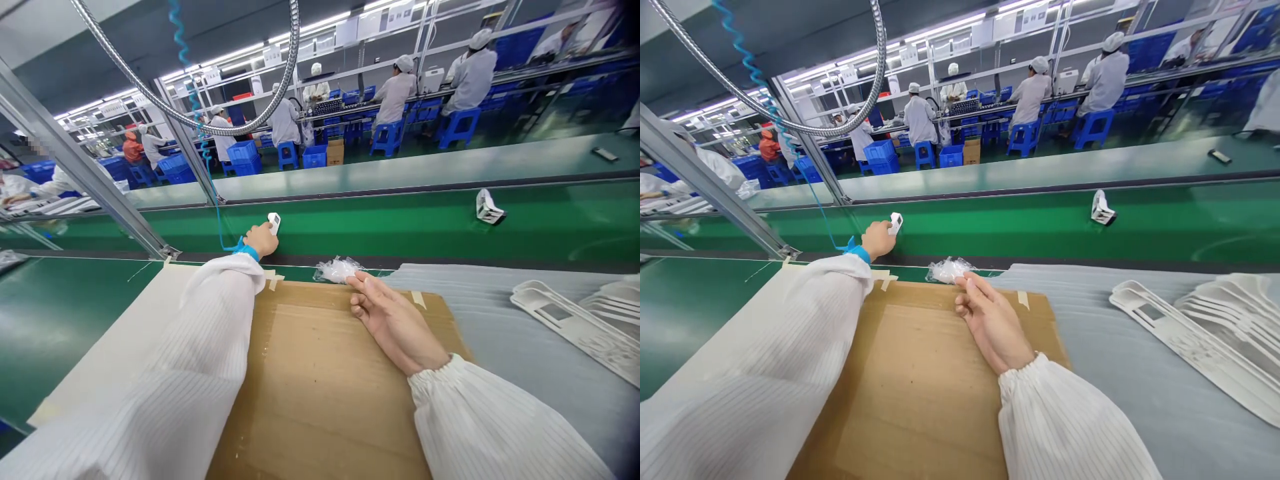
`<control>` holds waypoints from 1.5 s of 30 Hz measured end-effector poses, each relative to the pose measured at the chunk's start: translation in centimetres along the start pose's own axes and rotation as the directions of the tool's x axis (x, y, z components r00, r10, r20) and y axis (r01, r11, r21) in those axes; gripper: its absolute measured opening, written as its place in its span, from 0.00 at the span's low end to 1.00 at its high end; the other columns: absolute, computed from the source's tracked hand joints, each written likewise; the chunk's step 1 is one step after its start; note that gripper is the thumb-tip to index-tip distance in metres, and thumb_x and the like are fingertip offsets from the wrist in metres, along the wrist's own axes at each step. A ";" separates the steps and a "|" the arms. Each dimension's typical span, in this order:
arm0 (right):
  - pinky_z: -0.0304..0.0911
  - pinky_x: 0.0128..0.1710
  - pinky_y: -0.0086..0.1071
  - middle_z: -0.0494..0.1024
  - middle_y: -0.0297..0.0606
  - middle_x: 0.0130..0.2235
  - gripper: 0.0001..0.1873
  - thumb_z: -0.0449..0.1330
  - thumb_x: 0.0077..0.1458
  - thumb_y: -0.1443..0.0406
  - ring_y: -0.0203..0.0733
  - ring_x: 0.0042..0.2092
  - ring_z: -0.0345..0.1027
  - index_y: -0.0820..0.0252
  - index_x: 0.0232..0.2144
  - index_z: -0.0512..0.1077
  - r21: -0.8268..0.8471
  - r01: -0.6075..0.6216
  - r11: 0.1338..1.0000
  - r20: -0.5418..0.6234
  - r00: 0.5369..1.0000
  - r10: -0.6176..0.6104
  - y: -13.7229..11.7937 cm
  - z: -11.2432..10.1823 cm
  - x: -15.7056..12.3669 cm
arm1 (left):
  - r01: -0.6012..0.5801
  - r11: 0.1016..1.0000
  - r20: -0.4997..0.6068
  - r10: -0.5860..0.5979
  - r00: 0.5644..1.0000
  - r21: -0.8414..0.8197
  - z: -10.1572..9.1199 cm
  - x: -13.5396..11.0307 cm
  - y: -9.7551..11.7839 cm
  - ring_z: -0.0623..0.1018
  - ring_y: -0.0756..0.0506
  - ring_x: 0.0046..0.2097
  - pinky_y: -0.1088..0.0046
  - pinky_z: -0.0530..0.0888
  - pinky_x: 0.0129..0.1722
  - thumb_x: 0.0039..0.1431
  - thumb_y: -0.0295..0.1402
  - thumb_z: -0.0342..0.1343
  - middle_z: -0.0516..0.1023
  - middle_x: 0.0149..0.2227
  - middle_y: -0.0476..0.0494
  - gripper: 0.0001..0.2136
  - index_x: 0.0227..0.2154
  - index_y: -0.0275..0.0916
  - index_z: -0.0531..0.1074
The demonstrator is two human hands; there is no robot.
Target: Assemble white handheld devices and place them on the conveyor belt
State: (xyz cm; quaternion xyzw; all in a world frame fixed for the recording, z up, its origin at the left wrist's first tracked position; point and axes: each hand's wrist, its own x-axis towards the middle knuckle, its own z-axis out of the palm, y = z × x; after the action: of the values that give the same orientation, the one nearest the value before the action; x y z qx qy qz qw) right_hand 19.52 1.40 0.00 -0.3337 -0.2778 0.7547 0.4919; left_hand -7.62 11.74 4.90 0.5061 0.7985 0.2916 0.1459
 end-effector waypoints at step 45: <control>0.72 0.43 0.27 0.74 0.35 0.46 0.22 0.72 0.36 0.77 0.37 0.44 0.69 0.52 0.36 0.79 -0.004 -0.024 1.000 -0.126 0.992 0.024 -0.7 0.0 -0.2 | -0.314 0.944 -0.121 0.302 0.946 -0.103 6.5 -15.2 0.1 0.70 0.37 0.61 0.53 0.66 0.61 0.60 0.25 0.55 0.71 0.57 0.36 0.13 0.48 0.38 0.71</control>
State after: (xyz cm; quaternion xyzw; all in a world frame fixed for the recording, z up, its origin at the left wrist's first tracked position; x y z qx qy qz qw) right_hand 19.99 1.45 0.57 -0.3852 -0.2443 0.7372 0.4984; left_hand 2.60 0.28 -1.11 0.5992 0.6969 0.3844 0.0872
